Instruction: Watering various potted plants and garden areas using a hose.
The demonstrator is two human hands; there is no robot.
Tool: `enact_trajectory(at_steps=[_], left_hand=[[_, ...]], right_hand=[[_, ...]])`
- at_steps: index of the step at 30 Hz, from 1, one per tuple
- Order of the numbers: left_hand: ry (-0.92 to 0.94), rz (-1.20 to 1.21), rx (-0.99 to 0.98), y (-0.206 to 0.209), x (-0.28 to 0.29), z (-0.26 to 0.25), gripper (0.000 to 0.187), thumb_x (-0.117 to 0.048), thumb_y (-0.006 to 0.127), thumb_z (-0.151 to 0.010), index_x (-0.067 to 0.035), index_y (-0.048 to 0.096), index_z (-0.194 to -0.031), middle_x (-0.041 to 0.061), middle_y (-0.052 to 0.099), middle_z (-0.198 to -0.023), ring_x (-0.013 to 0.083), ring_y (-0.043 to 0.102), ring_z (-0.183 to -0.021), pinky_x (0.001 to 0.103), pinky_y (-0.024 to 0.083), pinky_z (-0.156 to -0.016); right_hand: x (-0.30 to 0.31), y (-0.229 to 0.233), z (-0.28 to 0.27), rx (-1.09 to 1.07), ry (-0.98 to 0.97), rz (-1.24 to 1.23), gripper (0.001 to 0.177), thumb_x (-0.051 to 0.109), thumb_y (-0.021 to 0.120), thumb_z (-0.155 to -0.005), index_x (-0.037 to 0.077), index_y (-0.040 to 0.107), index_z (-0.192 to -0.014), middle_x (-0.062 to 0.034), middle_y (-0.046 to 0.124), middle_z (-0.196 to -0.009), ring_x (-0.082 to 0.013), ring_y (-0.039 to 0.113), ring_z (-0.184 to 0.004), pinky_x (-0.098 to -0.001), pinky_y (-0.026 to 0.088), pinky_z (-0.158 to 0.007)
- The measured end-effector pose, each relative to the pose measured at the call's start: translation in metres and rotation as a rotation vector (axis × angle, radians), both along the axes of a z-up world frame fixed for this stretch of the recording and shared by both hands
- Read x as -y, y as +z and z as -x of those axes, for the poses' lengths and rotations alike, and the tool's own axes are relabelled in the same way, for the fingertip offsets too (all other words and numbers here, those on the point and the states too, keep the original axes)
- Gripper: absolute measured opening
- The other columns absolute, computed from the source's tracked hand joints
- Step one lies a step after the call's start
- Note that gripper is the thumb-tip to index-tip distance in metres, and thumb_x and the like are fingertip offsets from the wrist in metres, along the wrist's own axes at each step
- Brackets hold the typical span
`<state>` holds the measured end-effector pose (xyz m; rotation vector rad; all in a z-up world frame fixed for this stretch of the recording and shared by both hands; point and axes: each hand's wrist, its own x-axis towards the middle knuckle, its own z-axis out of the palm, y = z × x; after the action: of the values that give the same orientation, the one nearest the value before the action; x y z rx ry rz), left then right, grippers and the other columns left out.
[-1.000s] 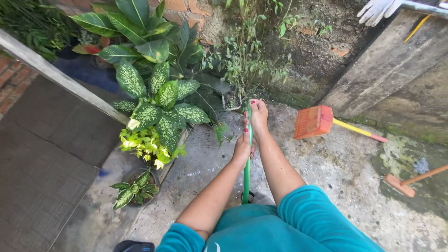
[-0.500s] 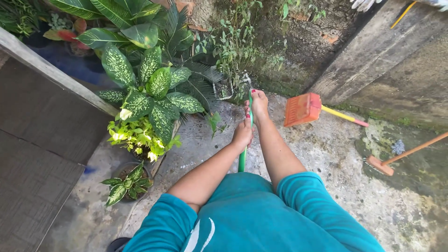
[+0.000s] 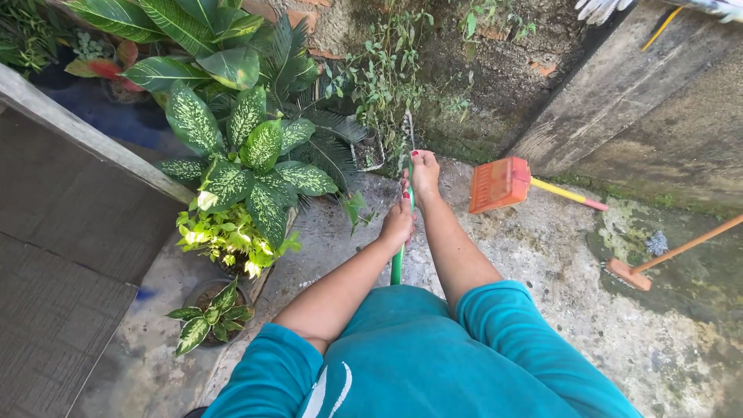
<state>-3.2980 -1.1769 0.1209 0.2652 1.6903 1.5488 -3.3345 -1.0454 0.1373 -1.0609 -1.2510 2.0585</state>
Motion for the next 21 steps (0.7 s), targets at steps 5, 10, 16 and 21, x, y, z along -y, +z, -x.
enact_trajectory(at_steps=[5, 10, 16, 21], left_hand=[[-0.011, 0.040, 0.012, -0.009, -0.006, 0.003, 0.064, -0.063, 0.029, -0.105, -0.009, 0.053, -0.081, 0.002, 0.045, -0.051, 0.0148, 0.040, -0.034, 0.035, 0.036, -0.032], [-0.020, 0.050, 0.032, -0.013, -0.008, 0.000, 0.065, -0.064, 0.028, -0.105, -0.008, 0.053, -0.081, 0.002, 0.046, -0.051, 0.0152, 0.041, -0.034, 0.035, 0.037, -0.032], [-0.016, 0.085, -0.014, -0.030, -0.012, -0.002, 0.064, -0.063, 0.027, -0.104, -0.009, 0.054, -0.084, 0.002, 0.046, -0.051, 0.0155, 0.043, -0.035, 0.035, 0.038, -0.034], [0.013, 0.066, 0.004, -0.021, -0.017, -0.002, 0.064, -0.063, 0.027, -0.105, -0.008, 0.054, -0.085, 0.003, 0.046, -0.052, 0.0160, 0.042, -0.036, 0.036, 0.037, -0.034]], right_hand=[[-0.016, -0.030, 0.007, -0.012, -0.008, -0.014, 0.009, 0.019, 0.052, -0.104, 0.012, 0.054, -0.108, -0.0061, 0.054, -0.065, -0.0144, 0.046, -0.044, -0.0304, 0.039, -0.036], [-0.013, -0.023, 0.000, 0.042, 0.001, -0.026, 0.010, 0.020, 0.051, -0.104, 0.013, 0.056, -0.109, -0.0062, 0.055, -0.064, -0.0149, 0.046, -0.043, -0.0307, 0.040, -0.037], [-0.012, -0.020, -0.004, 0.080, 0.040, -0.026, 0.010, 0.021, 0.051, -0.104, 0.014, 0.055, -0.110, -0.0064, 0.056, -0.063, -0.0148, 0.047, -0.043, -0.0308, 0.039, -0.036], [-0.014, -0.014, 0.000, 0.072, 0.049, -0.033, 0.010, 0.022, 0.053, -0.104, 0.014, 0.057, -0.110, -0.0057, 0.055, -0.062, -0.0135, 0.047, -0.042, -0.0297, 0.037, -0.035]])
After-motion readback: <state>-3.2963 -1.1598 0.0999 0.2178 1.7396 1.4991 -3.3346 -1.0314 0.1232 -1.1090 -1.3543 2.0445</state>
